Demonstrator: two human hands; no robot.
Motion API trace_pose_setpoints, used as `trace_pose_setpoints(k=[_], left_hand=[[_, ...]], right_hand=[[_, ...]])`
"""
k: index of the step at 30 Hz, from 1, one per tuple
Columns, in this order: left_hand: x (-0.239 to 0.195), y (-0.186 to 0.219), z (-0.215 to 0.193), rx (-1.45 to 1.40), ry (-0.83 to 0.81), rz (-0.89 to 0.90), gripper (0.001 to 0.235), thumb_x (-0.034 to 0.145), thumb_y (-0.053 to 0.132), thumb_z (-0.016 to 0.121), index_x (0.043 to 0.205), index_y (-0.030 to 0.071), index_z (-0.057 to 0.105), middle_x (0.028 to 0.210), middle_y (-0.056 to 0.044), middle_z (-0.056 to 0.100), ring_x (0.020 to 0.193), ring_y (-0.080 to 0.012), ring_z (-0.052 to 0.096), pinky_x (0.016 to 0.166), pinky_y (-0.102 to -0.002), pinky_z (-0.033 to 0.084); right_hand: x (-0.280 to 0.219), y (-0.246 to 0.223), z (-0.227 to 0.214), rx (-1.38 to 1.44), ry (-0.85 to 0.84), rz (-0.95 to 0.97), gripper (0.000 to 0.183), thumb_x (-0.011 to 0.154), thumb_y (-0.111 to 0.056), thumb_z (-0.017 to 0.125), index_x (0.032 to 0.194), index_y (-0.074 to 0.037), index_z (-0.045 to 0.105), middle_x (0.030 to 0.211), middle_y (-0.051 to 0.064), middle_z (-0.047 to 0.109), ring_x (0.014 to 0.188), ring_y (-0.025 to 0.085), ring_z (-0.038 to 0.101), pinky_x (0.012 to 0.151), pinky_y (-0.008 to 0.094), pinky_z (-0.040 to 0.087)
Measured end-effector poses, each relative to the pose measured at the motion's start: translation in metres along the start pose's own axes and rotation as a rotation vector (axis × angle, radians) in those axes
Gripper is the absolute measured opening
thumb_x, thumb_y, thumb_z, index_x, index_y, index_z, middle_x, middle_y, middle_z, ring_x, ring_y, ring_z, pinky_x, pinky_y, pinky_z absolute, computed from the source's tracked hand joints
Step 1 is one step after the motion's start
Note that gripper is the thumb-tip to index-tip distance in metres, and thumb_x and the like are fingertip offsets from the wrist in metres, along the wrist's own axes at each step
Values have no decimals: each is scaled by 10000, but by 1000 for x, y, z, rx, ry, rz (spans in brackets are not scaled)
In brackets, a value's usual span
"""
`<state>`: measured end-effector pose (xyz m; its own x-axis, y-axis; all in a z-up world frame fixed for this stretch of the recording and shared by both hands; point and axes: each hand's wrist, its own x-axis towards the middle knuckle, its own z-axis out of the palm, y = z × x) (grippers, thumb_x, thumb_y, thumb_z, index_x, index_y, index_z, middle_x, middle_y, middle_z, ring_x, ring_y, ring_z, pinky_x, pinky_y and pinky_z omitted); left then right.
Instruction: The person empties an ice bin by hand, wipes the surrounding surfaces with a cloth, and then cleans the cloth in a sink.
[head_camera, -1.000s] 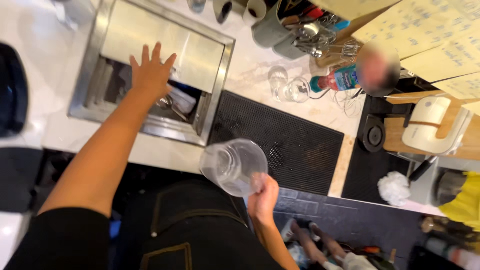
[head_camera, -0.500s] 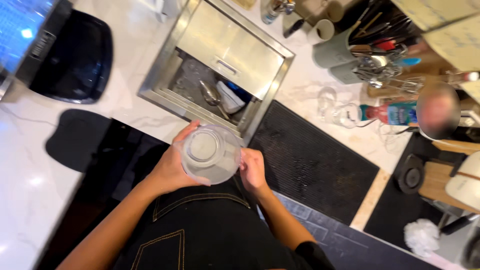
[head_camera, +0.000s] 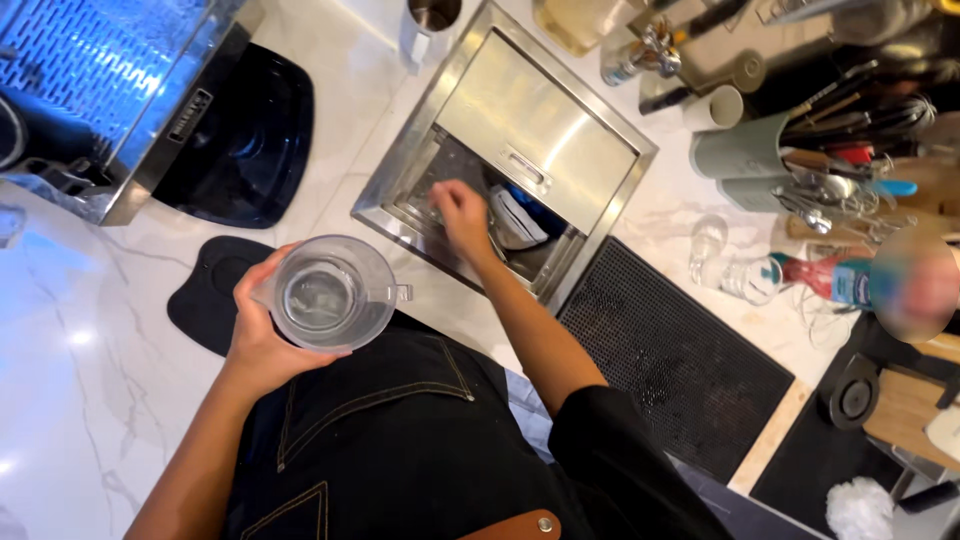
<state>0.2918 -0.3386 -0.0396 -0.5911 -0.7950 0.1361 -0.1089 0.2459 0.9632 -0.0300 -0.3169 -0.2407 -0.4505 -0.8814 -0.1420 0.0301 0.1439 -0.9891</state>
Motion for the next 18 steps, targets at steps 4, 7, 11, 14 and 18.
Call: trace_pose_setpoints(k=[4,7,11,14,18], left_hand=[[-8,-4,1,-80,47,10,1252,531,103,967,1466,149,136,1590,-268,338,1461,-350,443,1215,-489,386],[-18,3,5,-101,70,42,1259,533,109,967,1469,178,129,1587,-278,326,1467,-369,432,1214,-511,381],[-19,10,0,-171,96,96,1242,570,118,965,1483,229,131,1608,-292,286,1485,-388,414,1215,-526,382],[-23,16,-2,-148,100,105,1234,596,124,963,1495,234,125,1614,-291,285,1475,-384,436,1217,-518,396],[-10,18,-6,-92,62,104,1224,570,119,958,1475,214,140,1590,-311,304,1470,-412,429,1202,-529,397]], right_hand=[[70,54,-16,-1036,-4,-28,823,765,-299,868,1403,34,471,1283,343,549,1167,525,524,940,559,452],[98,64,-11,-1101,-125,182,969,740,-304,862,1517,-47,342,1443,300,469,1306,494,463,1030,545,426],[115,55,2,-1289,-212,334,899,777,-407,847,1508,-104,420,1491,202,530,1389,391,509,1148,474,439],[93,53,-9,-1119,-32,373,838,786,-439,797,1517,-191,470,1510,161,538,1381,384,516,1122,477,457],[97,57,-22,-1148,63,373,919,732,-574,797,1493,-197,446,1505,166,501,1355,387,484,1078,488,434]])
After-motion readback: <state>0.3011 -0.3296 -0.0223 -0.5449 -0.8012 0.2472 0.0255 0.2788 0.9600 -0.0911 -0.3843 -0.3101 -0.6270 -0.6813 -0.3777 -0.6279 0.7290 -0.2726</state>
